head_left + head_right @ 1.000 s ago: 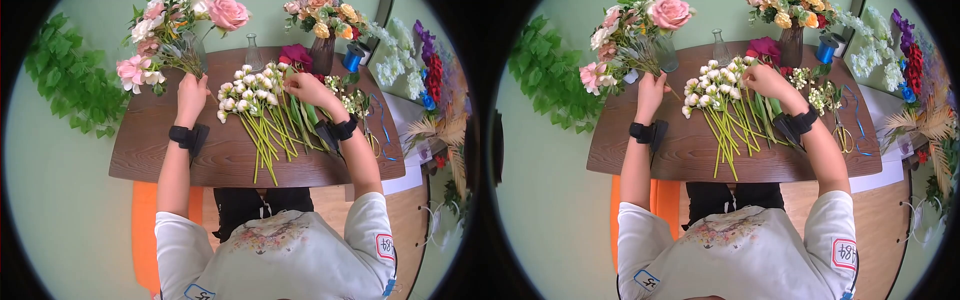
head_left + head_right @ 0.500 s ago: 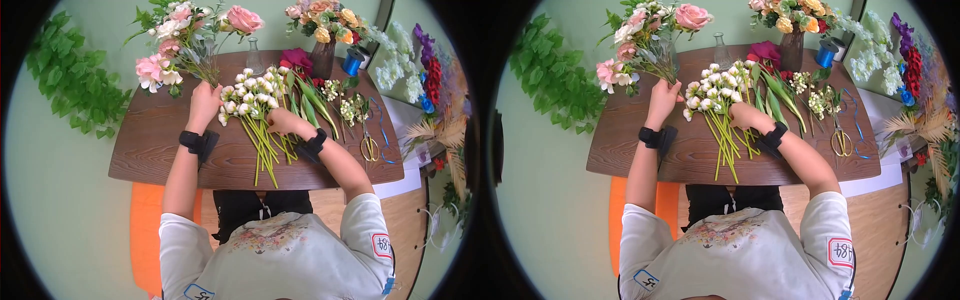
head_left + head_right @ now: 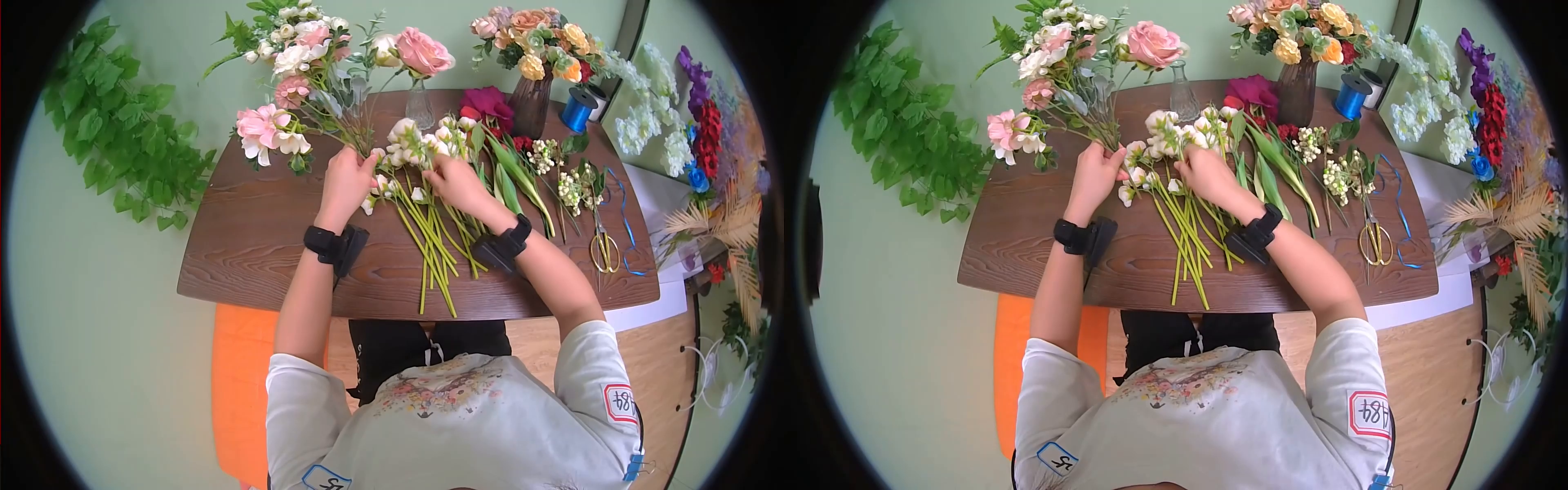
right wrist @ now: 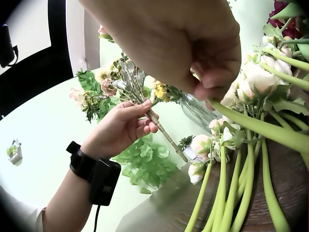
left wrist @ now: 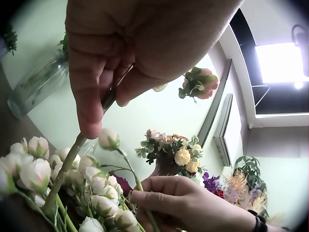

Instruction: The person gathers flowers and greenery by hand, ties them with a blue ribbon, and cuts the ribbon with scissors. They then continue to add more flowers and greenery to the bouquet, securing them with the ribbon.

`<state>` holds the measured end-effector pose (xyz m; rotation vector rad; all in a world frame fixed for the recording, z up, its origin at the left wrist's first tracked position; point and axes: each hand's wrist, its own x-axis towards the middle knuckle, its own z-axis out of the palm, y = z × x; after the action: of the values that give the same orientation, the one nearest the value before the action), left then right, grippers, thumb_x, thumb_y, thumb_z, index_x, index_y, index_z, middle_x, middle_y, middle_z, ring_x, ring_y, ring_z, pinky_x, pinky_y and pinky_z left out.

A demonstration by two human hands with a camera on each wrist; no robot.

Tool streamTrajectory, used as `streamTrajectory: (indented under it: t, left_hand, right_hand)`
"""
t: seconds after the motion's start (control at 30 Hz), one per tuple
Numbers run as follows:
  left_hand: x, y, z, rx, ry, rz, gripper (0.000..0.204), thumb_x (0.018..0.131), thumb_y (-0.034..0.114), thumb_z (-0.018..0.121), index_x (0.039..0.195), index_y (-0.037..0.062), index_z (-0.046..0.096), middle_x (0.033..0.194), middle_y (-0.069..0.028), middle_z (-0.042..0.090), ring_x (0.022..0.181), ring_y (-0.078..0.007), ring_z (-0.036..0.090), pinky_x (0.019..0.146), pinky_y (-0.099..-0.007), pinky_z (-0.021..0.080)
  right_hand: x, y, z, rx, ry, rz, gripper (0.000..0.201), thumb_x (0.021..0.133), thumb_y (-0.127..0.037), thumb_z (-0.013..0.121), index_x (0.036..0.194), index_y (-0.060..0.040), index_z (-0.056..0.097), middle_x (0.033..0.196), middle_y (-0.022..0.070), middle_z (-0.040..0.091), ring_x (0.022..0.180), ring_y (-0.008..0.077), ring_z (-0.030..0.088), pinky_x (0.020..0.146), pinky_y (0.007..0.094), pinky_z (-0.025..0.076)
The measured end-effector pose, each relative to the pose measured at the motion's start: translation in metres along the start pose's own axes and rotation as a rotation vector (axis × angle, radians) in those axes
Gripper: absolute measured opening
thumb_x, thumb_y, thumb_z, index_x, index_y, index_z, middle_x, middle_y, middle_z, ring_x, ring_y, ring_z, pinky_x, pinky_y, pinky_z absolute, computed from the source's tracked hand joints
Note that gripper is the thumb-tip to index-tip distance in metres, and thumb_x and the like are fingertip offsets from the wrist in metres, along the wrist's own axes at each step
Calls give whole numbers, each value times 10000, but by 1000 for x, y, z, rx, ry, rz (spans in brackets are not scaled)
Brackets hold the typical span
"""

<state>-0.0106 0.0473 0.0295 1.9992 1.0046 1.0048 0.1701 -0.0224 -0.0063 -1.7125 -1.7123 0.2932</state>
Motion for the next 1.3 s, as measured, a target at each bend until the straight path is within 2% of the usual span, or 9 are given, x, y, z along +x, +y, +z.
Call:
streamTrajectory:
  t: [0.17,0.37,0.6,0.7,0.87,0.9,1.1,1.23,1.3]
  left_hand:
    - [-6,1,-1,-49,-43,-30,213,786,128,545,709,-57,472,565,-104,529,468,-165,573,435,-281,424]
    - [-7,3,9,-170,-105,-21,176,791,117,530,795,-58,508,612,-102,562,481,-145,574,447,-253,428]
    - [-2,10,12,-287,-57,-21,123,836,88,456,897,-17,441,670,-44,537,471,-65,482,421,-180,389]
    - [6,3,17,-338,6,-4,105,842,81,432,894,-9,423,679,-32,519,460,-59,451,422,-181,370]
    - [10,4,21,-533,-260,-34,266,756,72,464,976,-23,350,698,-48,508,547,-88,484,481,-218,395]
    - [6,5,22,-533,-265,-33,266,756,72,464,976,-23,350,698,-48,508,547,-88,484,481,-218,395]
    - [2,2,21,-257,-214,213,300,746,75,523,979,-29,366,716,-60,512,616,-95,485,545,-237,404]
    - [5,8,13,-313,-311,113,182,814,90,469,927,-29,391,748,-68,534,611,-115,502,552,-238,410]
    - [5,7,10,-297,-348,83,139,834,92,435,916,-14,395,739,-59,533,595,-95,501,532,-220,415]
  right_hand:
    - [6,-3,-23,295,226,29,193,811,-165,495,758,18,465,576,138,528,520,237,532,501,342,404]
    - [12,-9,-41,491,94,82,184,855,-173,436,783,-7,466,552,24,505,462,96,464,443,254,364]
    - [1,-23,-52,759,545,-71,141,885,-176,386,926,-47,424,610,1,484,457,25,354,403,176,271]
    - [-12,-32,-41,638,633,-424,131,887,-165,375,926,-51,426,628,12,483,487,50,405,447,196,341]
    - [1,-60,-33,304,268,-387,141,823,-135,449,876,-9,485,704,188,549,639,354,539,537,384,416]
    - [5,-71,-37,284,140,-198,153,825,-158,452,809,-7,472,678,182,538,635,357,531,543,396,411]
    - [37,-68,-29,124,151,-444,187,811,-166,472,752,8,437,670,176,514,671,367,515,571,399,412]
    - [34,-77,-28,82,227,-443,181,786,-155,521,794,7,440,676,178,506,661,366,510,557,408,387]
    - [31,-81,-34,199,83,-355,168,778,-129,530,829,5,441,689,167,527,650,362,519,540,400,393]
